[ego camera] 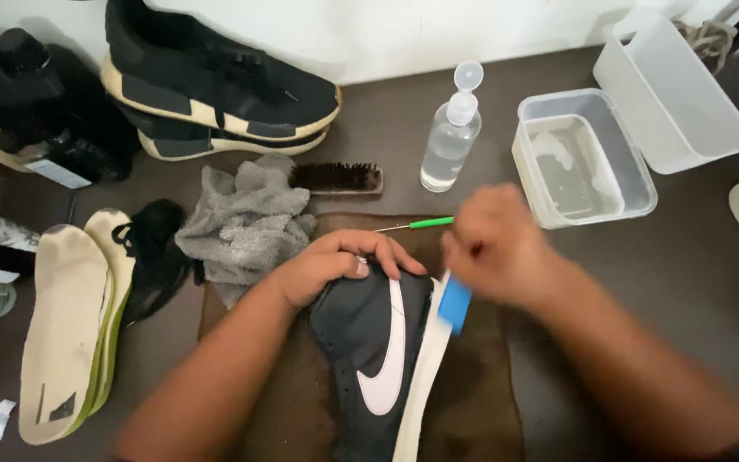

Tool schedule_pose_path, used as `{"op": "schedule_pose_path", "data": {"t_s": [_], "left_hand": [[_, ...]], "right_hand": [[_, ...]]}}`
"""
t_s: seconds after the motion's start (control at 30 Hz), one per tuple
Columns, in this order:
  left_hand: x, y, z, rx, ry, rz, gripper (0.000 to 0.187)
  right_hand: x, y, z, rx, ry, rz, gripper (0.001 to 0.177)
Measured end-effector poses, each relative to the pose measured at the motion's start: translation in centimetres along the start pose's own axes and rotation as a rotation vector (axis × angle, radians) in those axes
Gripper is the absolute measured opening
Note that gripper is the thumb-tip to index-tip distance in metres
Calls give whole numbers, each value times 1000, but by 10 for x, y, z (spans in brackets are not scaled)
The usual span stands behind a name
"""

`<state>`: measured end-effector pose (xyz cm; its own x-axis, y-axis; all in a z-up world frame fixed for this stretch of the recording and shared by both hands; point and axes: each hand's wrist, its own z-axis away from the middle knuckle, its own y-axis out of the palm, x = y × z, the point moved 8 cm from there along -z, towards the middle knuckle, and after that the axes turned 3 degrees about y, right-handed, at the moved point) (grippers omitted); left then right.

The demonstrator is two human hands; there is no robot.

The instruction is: The person scrubs the white midsole of a black Nike sneaker with a blue brush, wipes the area with a gray cloth, and repeats the scrubbing and wiping cycle. The person dips the brush into a water container between scrubbing passes.

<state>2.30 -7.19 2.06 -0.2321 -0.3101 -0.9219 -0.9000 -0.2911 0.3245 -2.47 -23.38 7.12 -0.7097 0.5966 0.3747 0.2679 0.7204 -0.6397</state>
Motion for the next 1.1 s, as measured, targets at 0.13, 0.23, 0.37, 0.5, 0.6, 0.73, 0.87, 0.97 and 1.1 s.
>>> {"op": "schedule_pose_path", "data": {"t_s": [0.13, 0.23, 0.37, 0.5, 0.6, 0.73, 0.87, 0.97, 1.1], "left_hand": [[11, -6, 1, -1, -20, 20, 39], [7, -8, 4, -10, 6, -8, 39], [3, -5, 2, 26, 13, -17, 39], [7, -7, 5, 90, -32, -45, 32], [8, -5, 3, 12, -18, 11, 40], [6, -4, 2, 26, 0, -2, 39], [5, -4, 2, 20, -11, -9, 38], [6, -2, 5, 18, -9, 12, 37], [7, -7, 2, 6, -5, 30, 38]], "right_hand": [[92, 21, -9, 78, -145, 47, 26], [47, 14, -9, 66, -119, -266, 18], [53, -2, -23, -2, -32, 162, 28], [95, 35, -1, 278, -197, 74, 23], [-15, 2, 2, -4, 45, -102, 31], [62, 11, -2, -82, -140, 64, 27], [40, 16, 2, 22, -86, -14, 33], [13, 5, 1, -3, -37, 9, 32], [122, 22, -12, 78, -160, 8, 28]]}}
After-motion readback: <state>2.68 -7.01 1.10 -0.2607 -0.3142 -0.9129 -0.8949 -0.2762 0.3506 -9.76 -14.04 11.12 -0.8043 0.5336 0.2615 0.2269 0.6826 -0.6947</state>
